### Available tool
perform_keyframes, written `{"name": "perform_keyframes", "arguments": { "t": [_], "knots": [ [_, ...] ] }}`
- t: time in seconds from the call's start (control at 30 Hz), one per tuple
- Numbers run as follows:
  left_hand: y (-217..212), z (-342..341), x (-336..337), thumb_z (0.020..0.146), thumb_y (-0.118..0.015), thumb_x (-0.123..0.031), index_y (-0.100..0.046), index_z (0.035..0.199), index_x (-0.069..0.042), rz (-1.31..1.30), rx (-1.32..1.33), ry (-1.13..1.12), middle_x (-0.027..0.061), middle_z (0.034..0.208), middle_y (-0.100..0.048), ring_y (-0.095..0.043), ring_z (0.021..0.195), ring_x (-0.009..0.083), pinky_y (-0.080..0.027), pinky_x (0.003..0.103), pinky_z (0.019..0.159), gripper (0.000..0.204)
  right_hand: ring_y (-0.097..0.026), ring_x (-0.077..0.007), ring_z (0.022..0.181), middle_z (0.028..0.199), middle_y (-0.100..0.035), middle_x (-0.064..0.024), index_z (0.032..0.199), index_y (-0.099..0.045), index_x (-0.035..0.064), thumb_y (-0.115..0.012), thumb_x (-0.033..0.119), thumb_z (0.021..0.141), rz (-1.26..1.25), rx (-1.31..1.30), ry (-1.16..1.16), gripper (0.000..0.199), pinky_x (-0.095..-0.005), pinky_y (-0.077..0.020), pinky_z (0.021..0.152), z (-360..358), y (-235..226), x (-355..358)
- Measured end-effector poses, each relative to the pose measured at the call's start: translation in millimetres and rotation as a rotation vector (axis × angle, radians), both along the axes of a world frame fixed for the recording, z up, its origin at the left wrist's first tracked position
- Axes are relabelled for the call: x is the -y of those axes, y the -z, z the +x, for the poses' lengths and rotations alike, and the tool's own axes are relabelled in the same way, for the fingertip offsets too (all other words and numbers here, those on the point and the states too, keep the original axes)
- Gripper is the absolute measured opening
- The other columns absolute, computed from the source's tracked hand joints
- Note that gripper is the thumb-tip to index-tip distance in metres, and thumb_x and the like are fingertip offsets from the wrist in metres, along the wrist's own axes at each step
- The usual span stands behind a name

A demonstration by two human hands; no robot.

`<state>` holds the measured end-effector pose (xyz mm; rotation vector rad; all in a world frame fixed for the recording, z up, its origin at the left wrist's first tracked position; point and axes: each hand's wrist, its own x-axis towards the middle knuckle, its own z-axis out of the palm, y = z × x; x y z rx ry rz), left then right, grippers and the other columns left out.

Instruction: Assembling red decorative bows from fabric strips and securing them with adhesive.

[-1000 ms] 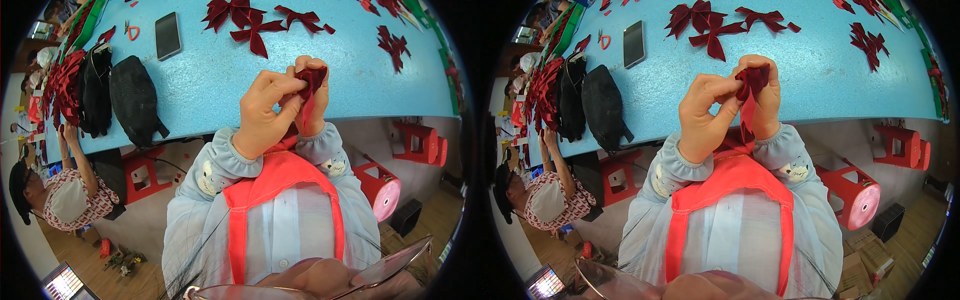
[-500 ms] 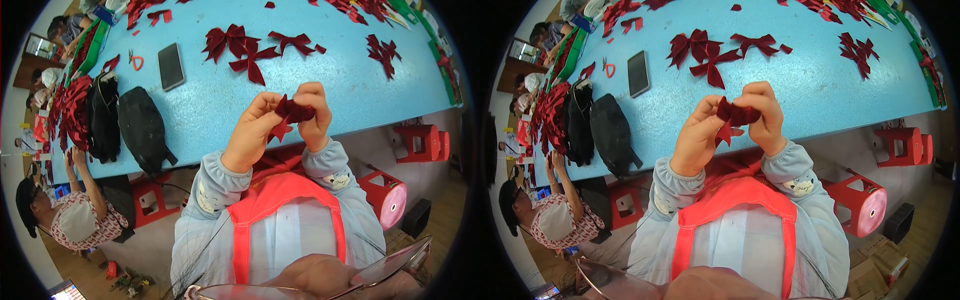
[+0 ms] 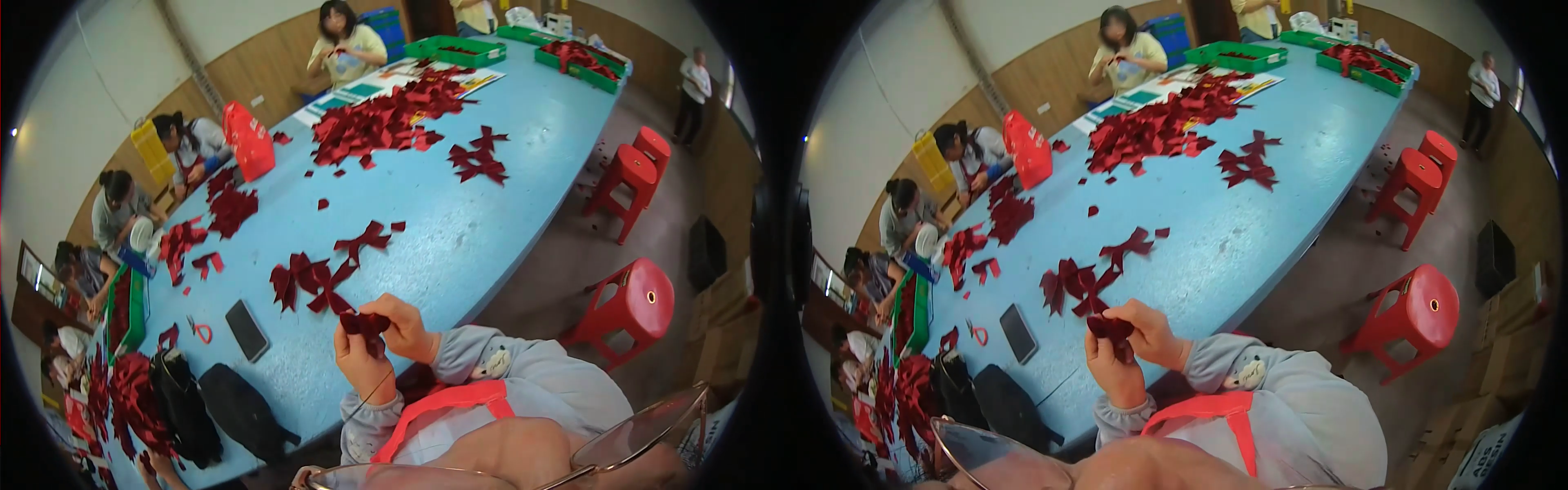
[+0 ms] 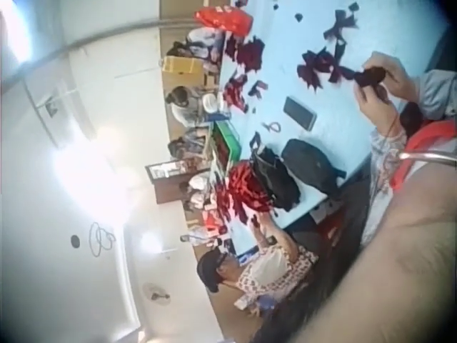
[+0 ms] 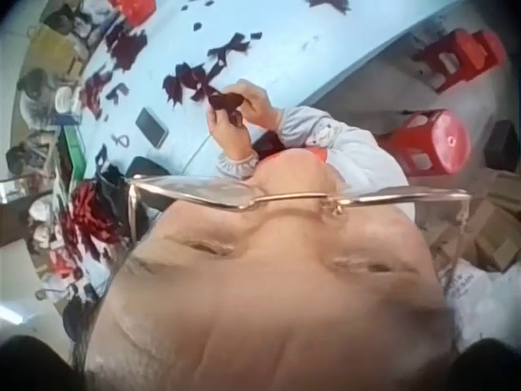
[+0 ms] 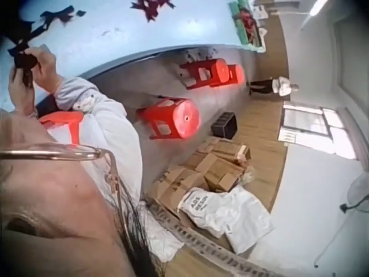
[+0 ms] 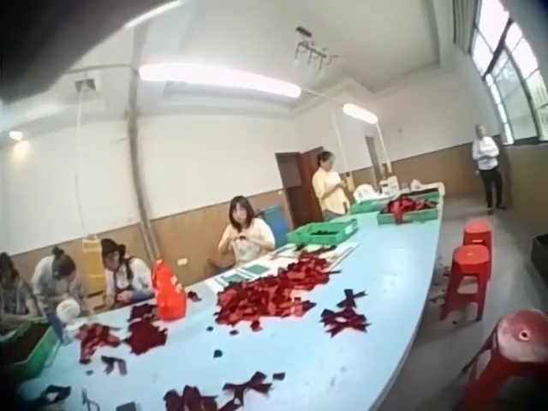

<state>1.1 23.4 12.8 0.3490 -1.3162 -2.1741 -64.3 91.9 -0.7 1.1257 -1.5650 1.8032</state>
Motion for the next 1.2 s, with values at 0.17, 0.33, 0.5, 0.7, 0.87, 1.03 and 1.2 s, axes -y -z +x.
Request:
{"name": "perform_keyframes", "arguments": {
  "t": [0.17,0.33,0.5,0.7,0.87,1.03,1.2],
  "knots": [
    [8.9,-2.9,8.8,0.091,-0.042,-0.009,-0.052,0.102,-0.008,0.328,-0.069,0.125,-0.0026,0.075,-0.051,-0.039,0.053,0.0032,-0.031,0.017,0.046,0.016,-0.058,-0.0187,0.065,0.081,-0.056,-0.0096,0.107,-0.056,0.0065,-0.044,-0.011,0.078,-0.014,0.210,-0.076,0.036,-0.0280,-0.0471,0.055,7.0,2.3,1.3],
    [13.4,-9.9,6.5,0.090,-0.042,-0.009,-0.052,0.102,-0.008,0.440,-0.110,0.173,-0.0025,0.079,-0.052,-0.042,0.059,0.0034,-0.033,0.018,0.051,0.016,-0.058,-0.0173,0.065,0.082,-0.056,-0.0092,0.108,-0.054,0.0062,-0.041,-0.010,0.080,-0.012,0.228,-0.041,0.034,-0.0268,-0.0474,0.056,-1.0,6.0,1.8],
    [17.1,-11.4,9.3,0.090,-0.043,-0.009,-0.052,0.104,-0.008,0.481,-0.151,0.259,-0.0017,0.085,-0.054,-0.045,0.067,0.0045,-0.037,0.018,0.057,0.016,-0.059,-0.0185,0.068,0.085,-0.058,-0.0097,0.108,-0.053,0.0064,-0.041,-0.009,0.081,0.006,0.229,-0.020,0.033,-0.0272,-0.0479,0.059,-3.1,14.6,2.2],
    [4.8,-12.8,-0.8,0.089,-0.045,-0.008,-0.048,0.093,-0.008,0.367,-0.099,0.158,0.0014,0.079,-0.052,-0.045,0.061,0.0066,-0.035,0.019,0.053,0.005,-0.059,-0.0193,0.070,0.087,-0.058,-0.0100,0.106,-0.055,0.0065,-0.043,-0.009,0.080,0.007,0.236,-0.047,0.032,-0.0280,-0.0479,0.060,-11.6,12.9,0.4],
    [11.7,-10.9,1.9,0.089,-0.046,-0.010,-0.048,0.093,-0.009,0.386,-0.125,0.120,0.0007,0.078,-0.053,-0.044,0.060,0.0055,-0.035,0.017,0.052,0.005,-0.059,-0.0215,0.072,0.085,-0.057,-0.0091,0.107,-0.056,0.0073,-0.046,-0.008,0.078,0.032,0.090,-0.130,0.034,-0.0294,-0.0474,0.061,-13.0,15.1,-4.4],
    [35.0,-12.0,17.7,0.090,-0.047,-0.013,-0.050,0.099,-0.009,0.292,-0.204,0.204,-0.0004,0.079,-0.054,-0.043,0.057,0.0042,-0.033,0.016,0.049,0.011,-0.059,-0.0246,0.072,0.082,-0.056,-0.0084,0.109,-0.056,0.0089,-0.049,-0.007,0.076,0.052,0.106,-0.178,0.037,-0.0308,-0.0468,0.062,-11.5,11.5,-2.9],
    [23.7,-8.6,17.1,0.091,-0.043,-0.014,-0.052,0.105,-0.007,0.145,-0.168,0.207,0.0014,0.089,-0.057,-0.055,0.075,0.0083,-0.043,0.017,0.057,0.018,-0.059,-0.0254,0.071,0.083,-0.057,-0.0087,0.110,-0.056,0.0092,-0.050,-0.006,0.077,0.134,0.078,-0.239,0.036,-0.0309,-0.0470,0.062,-15.3,0.3,-9.0]
  ]
}}
